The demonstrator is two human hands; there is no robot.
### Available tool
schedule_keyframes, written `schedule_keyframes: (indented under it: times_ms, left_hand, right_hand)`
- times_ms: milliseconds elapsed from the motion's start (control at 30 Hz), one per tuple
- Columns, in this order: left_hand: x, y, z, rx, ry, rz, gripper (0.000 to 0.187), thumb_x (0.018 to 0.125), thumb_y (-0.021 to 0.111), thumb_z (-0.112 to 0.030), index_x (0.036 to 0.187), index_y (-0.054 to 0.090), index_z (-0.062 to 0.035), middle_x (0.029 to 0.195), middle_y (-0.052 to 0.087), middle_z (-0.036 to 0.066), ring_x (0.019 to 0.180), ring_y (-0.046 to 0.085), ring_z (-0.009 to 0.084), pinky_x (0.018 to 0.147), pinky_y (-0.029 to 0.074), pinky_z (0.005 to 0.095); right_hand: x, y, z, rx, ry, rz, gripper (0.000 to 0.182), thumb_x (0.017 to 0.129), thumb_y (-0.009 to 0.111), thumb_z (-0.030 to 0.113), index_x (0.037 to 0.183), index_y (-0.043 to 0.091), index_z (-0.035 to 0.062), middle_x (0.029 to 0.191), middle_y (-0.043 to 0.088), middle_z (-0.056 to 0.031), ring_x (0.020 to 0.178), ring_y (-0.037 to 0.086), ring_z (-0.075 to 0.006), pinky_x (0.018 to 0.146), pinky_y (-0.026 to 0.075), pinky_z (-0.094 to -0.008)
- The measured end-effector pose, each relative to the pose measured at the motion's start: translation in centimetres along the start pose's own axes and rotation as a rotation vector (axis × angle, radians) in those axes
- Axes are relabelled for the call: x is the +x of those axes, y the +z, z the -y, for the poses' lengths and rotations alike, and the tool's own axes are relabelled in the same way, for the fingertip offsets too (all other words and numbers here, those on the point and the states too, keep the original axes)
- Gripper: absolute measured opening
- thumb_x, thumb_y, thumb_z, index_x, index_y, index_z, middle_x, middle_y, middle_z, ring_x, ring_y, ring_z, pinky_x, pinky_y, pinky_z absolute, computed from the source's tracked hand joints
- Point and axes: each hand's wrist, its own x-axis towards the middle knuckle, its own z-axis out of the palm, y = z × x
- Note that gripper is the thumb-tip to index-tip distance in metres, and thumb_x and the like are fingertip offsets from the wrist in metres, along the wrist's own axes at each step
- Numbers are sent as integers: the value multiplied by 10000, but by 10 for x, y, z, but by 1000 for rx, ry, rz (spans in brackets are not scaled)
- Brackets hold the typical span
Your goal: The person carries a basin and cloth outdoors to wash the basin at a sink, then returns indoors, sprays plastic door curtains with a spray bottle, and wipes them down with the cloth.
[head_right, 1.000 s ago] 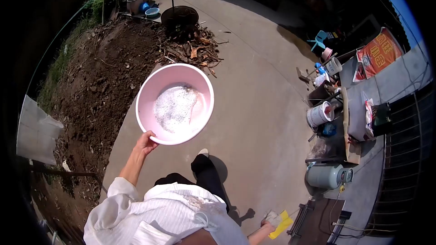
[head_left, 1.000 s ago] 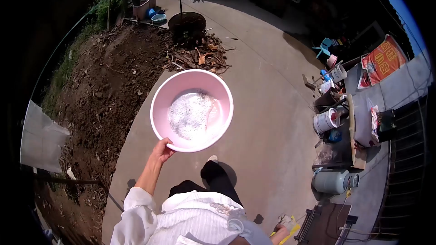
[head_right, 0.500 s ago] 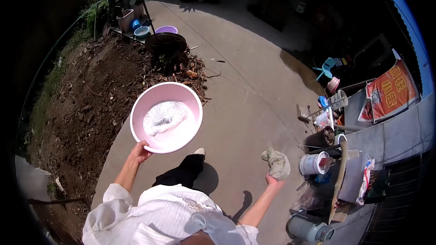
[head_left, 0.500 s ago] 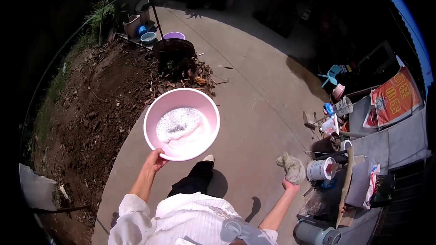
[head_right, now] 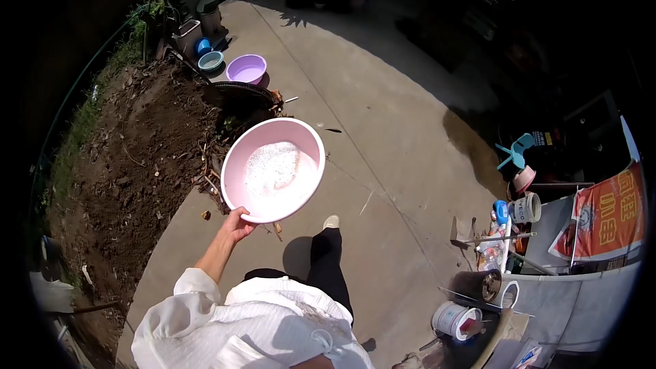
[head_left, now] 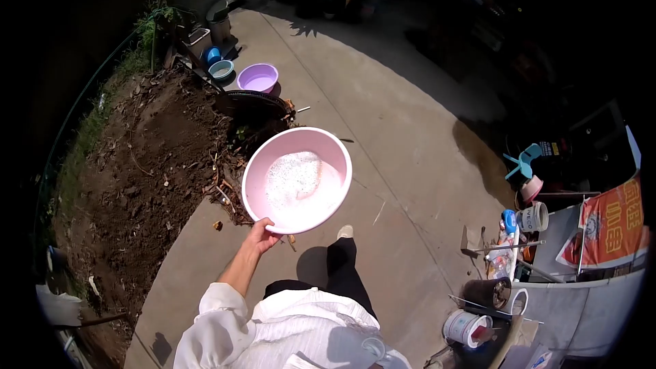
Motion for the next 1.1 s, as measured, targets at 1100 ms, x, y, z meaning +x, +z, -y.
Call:
schedule_keyframes:
  times_ms: [1100]
  left_hand:
    - [546, 520, -373, -476, 555, -106, 603, 618, 545, 38, 1207, 419, 10, 1194, 501, 155, 1055, 537, 319, 886, 499, 420]
  right_hand:
    - [-542, 658, -996, -655, 184, 591, 293, 848, 455, 290, 987, 671, 149, 1003, 659, -14, 900, 634, -226, 763, 536, -380]
